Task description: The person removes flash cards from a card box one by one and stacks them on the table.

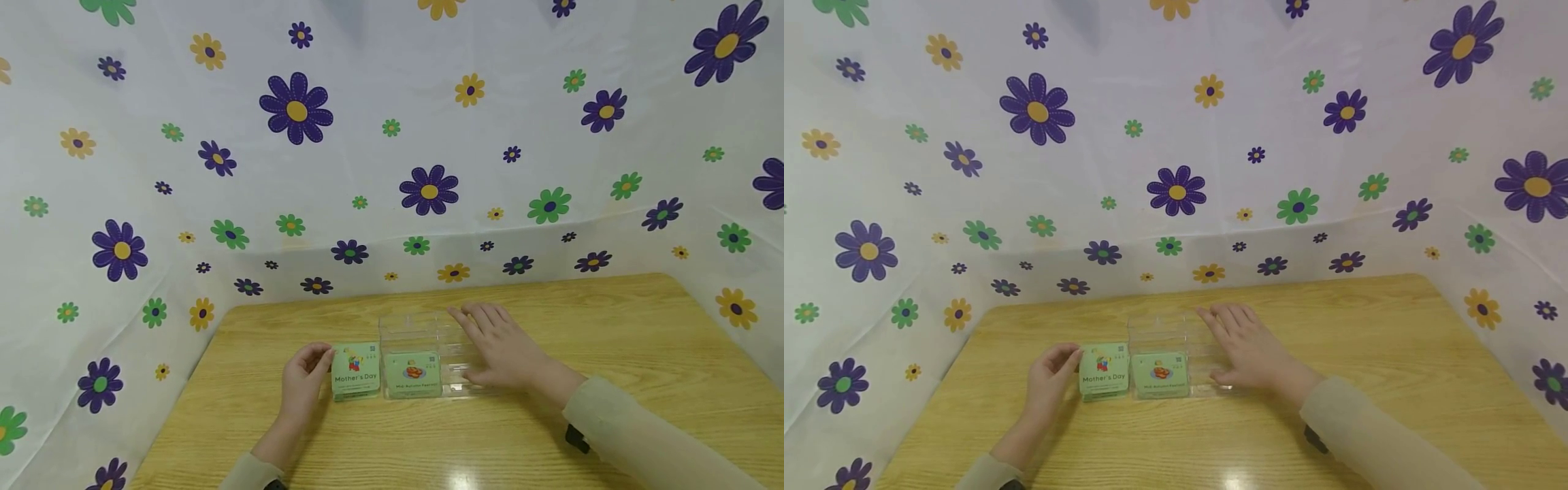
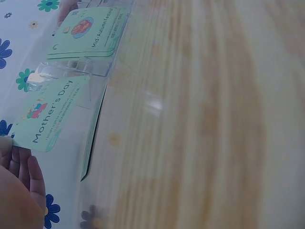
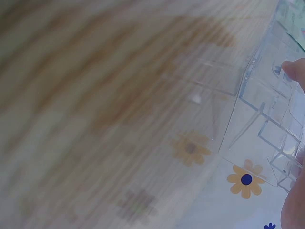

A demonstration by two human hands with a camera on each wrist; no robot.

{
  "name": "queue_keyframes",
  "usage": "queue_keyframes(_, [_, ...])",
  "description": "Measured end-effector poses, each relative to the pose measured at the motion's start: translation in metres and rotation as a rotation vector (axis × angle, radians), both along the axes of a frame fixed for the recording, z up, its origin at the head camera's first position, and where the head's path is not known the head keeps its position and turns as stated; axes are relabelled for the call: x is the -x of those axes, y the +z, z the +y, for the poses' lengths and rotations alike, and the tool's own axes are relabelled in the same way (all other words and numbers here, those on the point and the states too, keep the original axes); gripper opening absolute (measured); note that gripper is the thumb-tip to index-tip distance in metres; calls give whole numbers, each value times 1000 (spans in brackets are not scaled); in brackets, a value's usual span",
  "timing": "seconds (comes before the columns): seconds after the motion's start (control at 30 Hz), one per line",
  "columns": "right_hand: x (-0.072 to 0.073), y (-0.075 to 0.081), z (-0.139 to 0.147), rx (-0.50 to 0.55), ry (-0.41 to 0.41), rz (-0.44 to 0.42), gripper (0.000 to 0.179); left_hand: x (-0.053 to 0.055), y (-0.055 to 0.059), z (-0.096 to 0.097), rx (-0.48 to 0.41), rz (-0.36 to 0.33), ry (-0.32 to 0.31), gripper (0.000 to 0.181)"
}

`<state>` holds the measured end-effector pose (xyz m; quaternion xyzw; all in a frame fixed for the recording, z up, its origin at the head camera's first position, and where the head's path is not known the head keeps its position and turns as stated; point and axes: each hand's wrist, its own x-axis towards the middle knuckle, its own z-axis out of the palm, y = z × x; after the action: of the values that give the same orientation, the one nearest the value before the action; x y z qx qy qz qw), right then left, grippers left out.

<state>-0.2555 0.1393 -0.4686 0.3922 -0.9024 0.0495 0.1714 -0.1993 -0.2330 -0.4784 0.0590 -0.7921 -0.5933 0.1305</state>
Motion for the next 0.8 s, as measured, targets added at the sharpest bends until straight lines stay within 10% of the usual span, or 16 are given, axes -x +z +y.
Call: queue_keyframes(0.8, [0, 0, 0, -18, -14, -8, 112, 9, -10, -7, 98, -106, 28, 15])
